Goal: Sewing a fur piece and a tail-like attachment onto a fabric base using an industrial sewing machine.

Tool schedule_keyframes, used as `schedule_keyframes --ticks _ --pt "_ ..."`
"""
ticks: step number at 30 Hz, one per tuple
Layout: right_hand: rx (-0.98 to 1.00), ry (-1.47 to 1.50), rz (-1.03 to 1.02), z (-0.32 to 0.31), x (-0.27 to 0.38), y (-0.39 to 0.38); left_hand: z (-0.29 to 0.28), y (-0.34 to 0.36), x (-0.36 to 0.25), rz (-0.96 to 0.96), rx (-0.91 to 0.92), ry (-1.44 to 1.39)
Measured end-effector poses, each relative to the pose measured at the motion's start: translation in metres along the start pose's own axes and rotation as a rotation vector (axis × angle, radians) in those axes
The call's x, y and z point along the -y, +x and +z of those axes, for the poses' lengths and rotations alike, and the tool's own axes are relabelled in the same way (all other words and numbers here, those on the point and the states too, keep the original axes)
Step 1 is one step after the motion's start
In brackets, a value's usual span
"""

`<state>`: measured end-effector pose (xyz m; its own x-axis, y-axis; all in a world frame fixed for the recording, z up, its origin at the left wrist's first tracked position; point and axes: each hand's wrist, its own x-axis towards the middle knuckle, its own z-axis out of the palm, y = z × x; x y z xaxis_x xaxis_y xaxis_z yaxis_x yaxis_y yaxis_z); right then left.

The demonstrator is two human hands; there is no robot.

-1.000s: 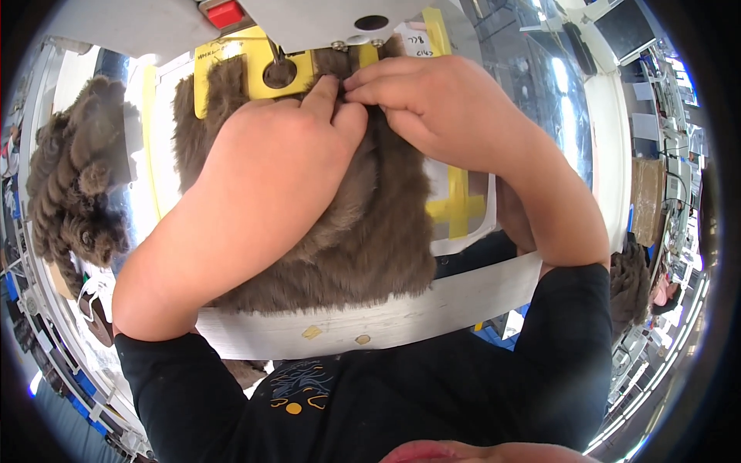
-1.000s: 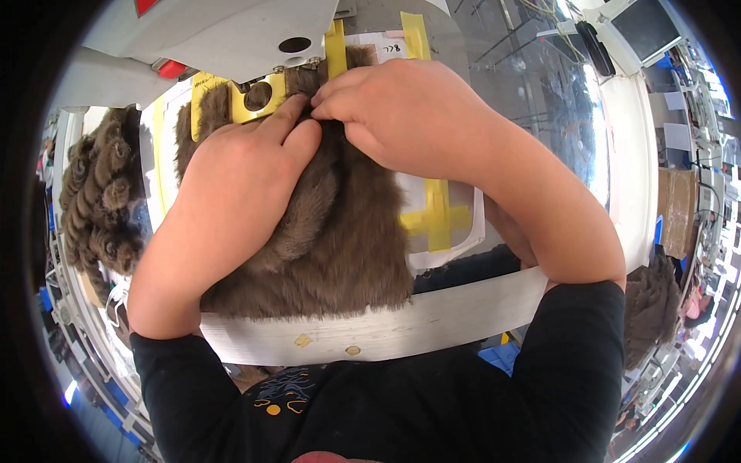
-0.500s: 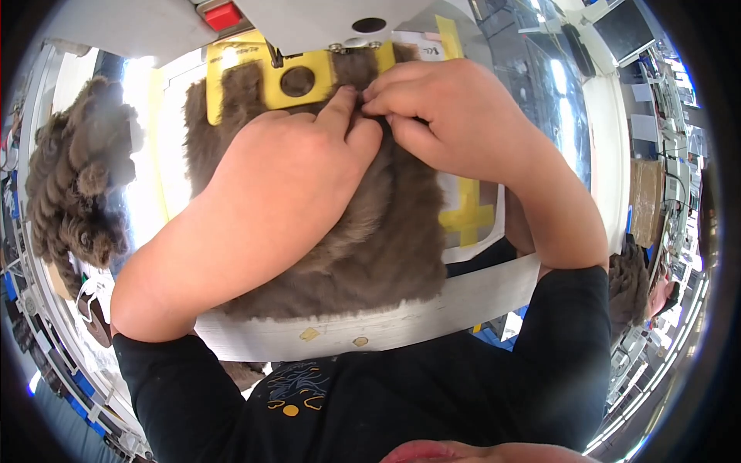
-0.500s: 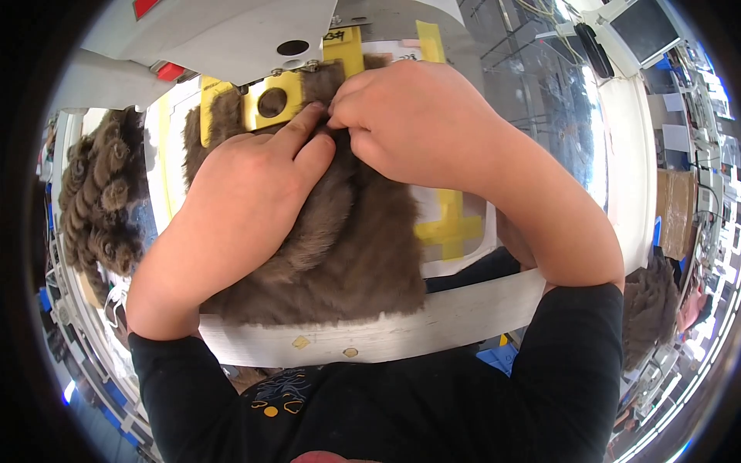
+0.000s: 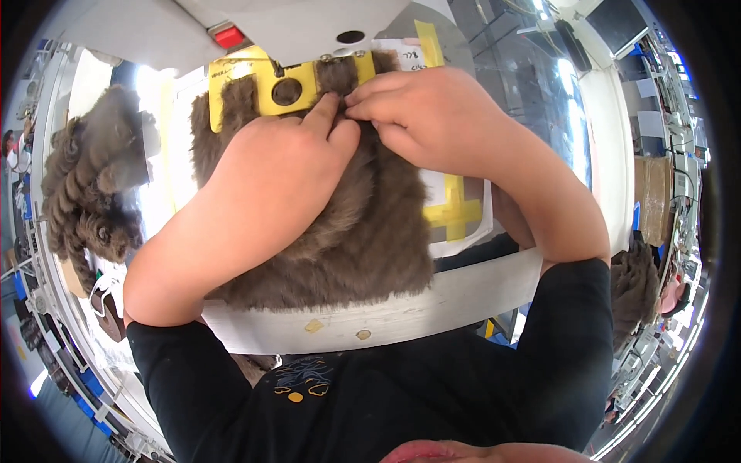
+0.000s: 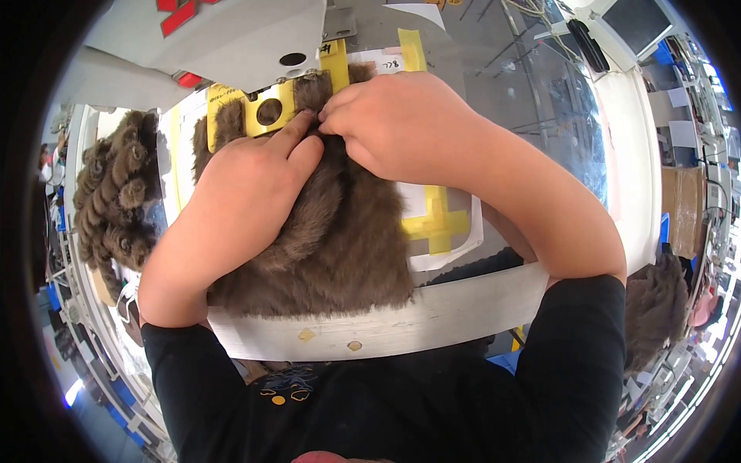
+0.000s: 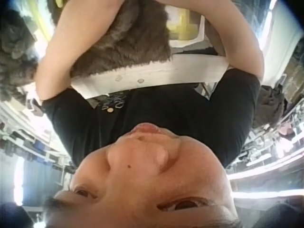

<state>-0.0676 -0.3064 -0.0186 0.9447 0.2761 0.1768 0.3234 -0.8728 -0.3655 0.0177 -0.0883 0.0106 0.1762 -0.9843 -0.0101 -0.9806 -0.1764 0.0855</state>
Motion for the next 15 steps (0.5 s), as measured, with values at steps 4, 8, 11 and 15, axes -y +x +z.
schedule_keyframes --ticks 4,8,11,15 --pt "0.01 0.021 0.003 -0.002 -0.001 -0.002 0.002 0.003 0.001 0.034 -0.047 0.026" --pt "0.023 0.035 -0.005 -0.003 -0.001 -0.001 -0.003 0.002 -0.003 -0.035 0.065 0.007" --pt "0.034 0.028 0.004 -0.004 -0.004 -0.002 0.004 0.005 0.0 0.042 -0.061 0.062" --pt "0.042 -0.041 0.071 -0.02 -0.003 -0.004 0.008 0.007 -0.004 0.063 -0.112 -0.003"
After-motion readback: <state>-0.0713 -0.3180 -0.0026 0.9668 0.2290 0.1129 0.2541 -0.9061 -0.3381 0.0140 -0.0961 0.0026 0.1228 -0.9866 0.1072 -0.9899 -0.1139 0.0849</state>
